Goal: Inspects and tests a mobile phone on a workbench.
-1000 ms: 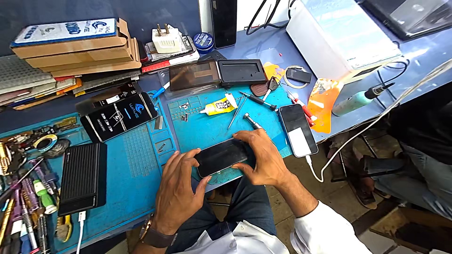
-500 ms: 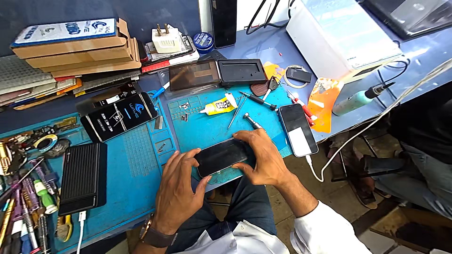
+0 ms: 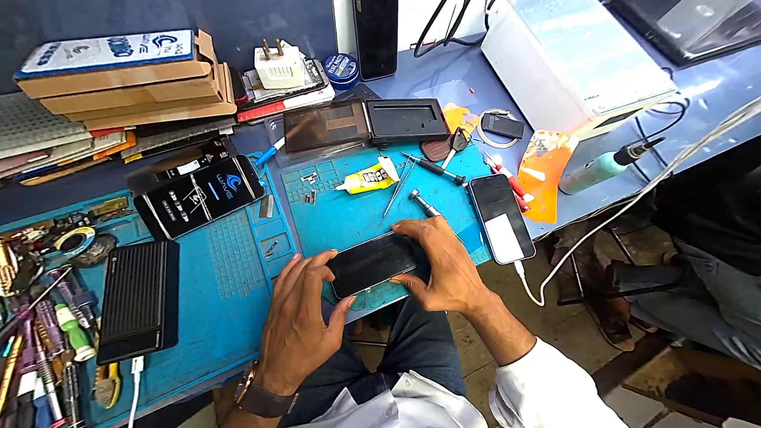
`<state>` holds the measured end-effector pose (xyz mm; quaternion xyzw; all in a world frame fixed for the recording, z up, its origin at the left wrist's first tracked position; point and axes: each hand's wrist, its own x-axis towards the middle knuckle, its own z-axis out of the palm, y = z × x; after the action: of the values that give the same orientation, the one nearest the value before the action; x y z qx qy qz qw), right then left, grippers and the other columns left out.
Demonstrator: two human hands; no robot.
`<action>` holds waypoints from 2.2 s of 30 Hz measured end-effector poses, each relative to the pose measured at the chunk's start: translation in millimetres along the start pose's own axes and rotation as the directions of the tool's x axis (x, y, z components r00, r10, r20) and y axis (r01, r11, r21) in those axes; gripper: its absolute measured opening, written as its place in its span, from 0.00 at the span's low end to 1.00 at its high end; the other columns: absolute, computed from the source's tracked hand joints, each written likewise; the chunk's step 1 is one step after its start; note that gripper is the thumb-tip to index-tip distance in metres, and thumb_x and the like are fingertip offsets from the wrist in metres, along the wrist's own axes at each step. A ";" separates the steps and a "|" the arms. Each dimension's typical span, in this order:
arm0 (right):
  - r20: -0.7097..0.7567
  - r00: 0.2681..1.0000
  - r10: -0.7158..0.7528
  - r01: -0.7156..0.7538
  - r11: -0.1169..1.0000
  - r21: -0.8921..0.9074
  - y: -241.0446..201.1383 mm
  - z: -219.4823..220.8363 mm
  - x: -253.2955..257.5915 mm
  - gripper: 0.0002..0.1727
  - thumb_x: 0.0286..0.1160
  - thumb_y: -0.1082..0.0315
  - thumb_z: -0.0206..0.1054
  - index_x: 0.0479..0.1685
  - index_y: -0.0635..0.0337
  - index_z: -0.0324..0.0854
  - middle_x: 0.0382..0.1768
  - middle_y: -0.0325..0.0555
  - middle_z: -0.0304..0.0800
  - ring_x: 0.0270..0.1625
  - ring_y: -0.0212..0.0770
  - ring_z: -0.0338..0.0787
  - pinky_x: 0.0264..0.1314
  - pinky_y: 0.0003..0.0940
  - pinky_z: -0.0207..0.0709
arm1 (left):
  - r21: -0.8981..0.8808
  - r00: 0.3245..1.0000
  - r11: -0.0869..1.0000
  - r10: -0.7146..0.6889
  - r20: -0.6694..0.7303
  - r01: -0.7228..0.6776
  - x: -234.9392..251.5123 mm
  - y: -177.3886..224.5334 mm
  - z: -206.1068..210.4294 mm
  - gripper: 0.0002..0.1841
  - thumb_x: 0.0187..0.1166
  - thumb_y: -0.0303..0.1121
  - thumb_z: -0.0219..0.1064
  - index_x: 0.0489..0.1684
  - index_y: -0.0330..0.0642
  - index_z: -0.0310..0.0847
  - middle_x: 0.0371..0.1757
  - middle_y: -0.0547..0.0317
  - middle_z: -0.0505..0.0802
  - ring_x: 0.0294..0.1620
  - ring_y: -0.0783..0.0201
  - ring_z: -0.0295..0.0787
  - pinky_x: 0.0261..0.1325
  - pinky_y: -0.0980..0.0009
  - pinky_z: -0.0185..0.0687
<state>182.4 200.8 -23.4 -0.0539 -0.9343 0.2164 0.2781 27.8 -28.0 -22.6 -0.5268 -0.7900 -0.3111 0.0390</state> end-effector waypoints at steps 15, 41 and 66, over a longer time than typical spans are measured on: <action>-0.005 1.000 0.001 -0.001 1.000 0.005 0.3 0.4 -0.7 0.39 0.59 0.45 0.76 0.71 0.60 0.79 0.63 0.44 0.89 0.61 0.45 0.83 0.66 0.41 0.77 | -0.005 1.000 1.000 0.003 -0.001 -0.003 -0.2 -0.3 0.1 0.19 0.75 0.49 0.69 0.48 0.43 0.78 0.75 0.59 0.85 0.79 0.58 0.79 0.90 0.48 0.60; -0.009 1.000 0.006 -0.006 1.000 -0.006 -0.2 0.5 -0.4 0.39 0.60 0.44 0.75 0.70 0.60 0.79 0.63 0.45 0.89 0.61 0.46 0.84 0.66 0.41 0.78 | -0.010 1.000 1.000 0.012 -0.002 -0.012 0.3 -0.6 -0.2 0.19 0.75 0.49 0.69 0.48 0.42 0.78 0.75 0.57 0.85 0.78 0.57 0.80 0.90 0.47 0.61; -0.005 1.000 0.012 -0.012 1.000 -0.002 -1.4 -0.2 0.0 0.38 0.59 0.45 0.75 0.70 0.58 0.80 0.63 0.44 0.88 0.61 0.45 0.83 0.66 0.41 0.77 | 0.005 1.000 1.000 0.006 -0.005 -0.006 0.5 -0.6 0.2 0.19 0.75 0.50 0.69 0.47 0.43 0.78 0.76 0.58 0.84 0.78 0.56 0.80 0.90 0.47 0.61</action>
<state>182.6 199.6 -22.6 -0.0602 -0.9335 0.2172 0.2790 27.1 -27.6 -22.8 -0.5282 -0.7891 -0.3105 0.0431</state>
